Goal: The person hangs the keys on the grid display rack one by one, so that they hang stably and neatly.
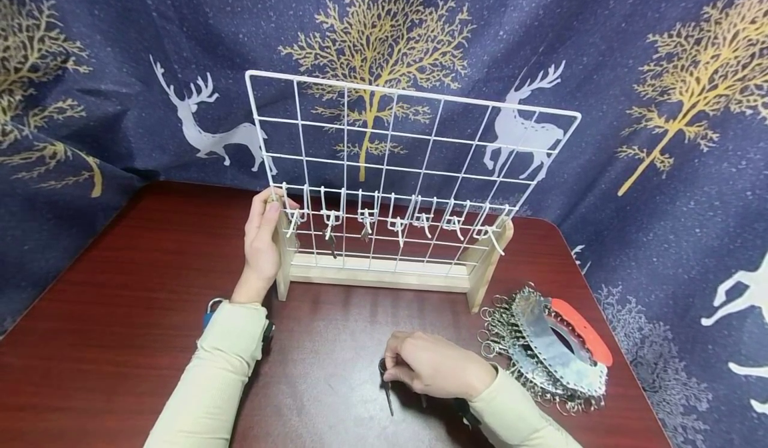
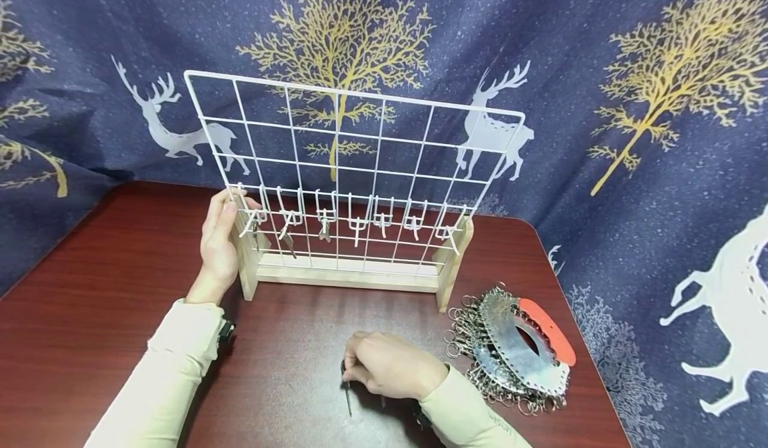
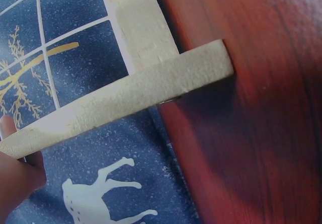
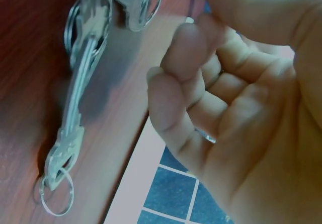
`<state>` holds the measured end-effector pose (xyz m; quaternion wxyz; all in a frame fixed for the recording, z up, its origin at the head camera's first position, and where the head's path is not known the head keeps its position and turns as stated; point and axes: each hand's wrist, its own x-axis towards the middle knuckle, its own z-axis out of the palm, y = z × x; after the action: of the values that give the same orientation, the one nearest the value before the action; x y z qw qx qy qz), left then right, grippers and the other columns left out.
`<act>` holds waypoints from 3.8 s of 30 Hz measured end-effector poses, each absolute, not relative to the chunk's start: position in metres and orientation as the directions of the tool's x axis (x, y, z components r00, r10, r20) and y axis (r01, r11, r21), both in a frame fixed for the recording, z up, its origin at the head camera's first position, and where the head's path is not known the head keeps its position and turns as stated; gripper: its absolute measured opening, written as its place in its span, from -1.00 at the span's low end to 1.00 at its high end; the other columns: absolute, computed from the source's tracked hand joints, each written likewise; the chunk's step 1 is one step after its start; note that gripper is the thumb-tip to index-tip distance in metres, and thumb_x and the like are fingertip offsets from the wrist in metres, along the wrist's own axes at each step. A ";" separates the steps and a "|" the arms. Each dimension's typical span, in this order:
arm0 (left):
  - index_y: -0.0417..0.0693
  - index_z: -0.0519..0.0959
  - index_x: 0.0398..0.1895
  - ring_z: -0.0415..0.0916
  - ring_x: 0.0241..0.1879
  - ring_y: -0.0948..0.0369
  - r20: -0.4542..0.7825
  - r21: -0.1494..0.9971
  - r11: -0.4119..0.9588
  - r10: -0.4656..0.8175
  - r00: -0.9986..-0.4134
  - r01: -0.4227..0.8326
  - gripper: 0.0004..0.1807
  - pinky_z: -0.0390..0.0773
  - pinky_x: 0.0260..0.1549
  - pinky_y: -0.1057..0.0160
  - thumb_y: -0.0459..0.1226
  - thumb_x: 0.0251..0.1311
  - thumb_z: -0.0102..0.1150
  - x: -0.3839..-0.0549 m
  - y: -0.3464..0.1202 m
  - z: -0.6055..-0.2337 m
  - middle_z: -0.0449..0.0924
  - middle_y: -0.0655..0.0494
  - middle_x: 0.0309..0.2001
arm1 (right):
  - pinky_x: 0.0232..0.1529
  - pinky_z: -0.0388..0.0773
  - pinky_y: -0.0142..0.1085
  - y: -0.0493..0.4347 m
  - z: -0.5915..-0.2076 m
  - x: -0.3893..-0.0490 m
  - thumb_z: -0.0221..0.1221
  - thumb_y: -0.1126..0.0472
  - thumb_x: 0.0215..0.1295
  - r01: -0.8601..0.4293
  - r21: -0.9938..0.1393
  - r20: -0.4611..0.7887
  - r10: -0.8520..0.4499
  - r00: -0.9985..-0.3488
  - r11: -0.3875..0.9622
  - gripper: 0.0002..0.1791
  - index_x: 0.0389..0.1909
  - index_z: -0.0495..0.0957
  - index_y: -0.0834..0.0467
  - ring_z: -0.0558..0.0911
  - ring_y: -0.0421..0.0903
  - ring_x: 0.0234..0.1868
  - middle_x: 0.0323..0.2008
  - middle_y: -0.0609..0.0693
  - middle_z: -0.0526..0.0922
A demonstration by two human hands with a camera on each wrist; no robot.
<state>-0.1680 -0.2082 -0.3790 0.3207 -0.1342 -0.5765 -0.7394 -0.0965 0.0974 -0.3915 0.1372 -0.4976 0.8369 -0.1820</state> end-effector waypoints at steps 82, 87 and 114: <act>-0.01 0.46 -0.01 0.43 -0.42 0.18 0.581 0.757 -0.119 -0.331 -0.744 0.643 -0.72 0.41 -0.57 0.40 -0.36 0.46 -0.30 -0.169 -0.209 -0.379 0.49 -0.16 -0.25 | -0.55 0.51 -0.36 0.049 -0.360 -0.134 0.13 0.43 0.34 -0.497 -0.865 0.501 -0.045 -0.864 -0.067 -0.88 -0.31 0.43 0.45 0.49 -0.21 -0.53 -0.49 0.31 0.49; -0.02 0.46 0.00 0.44 -0.41 0.16 0.579 0.759 -0.115 -0.330 -0.745 0.641 -0.73 0.41 -0.56 0.37 -0.35 0.46 -0.29 -0.169 -0.209 -0.379 0.49 -0.18 -0.25 | -0.52 0.52 -0.37 0.050 -0.360 -0.134 0.13 0.41 0.34 -0.474 -0.877 0.478 -0.038 -0.878 -0.079 -0.87 -0.29 0.44 0.44 0.50 -0.20 -0.50 -0.46 0.21 0.52; -0.01 0.44 0.00 0.40 -0.48 0.18 0.552 0.771 -0.149 -0.330 -0.766 0.619 -0.75 0.38 -0.73 0.39 -0.33 0.46 -0.27 -0.168 -0.208 -0.380 0.50 -0.13 -0.24 | -0.28 0.55 -0.34 0.088 -0.387 -0.119 0.25 0.08 0.28 -0.400 -0.786 0.013 -0.634 -0.773 0.471 -0.88 -0.25 0.54 -0.02 0.55 -0.20 -0.37 -0.38 -0.24 0.58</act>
<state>-0.1683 -0.2081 -0.3800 0.3177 -0.1270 -0.5698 -0.7472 -0.1189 0.0876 -0.3874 0.1416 -0.3059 0.8459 -0.4133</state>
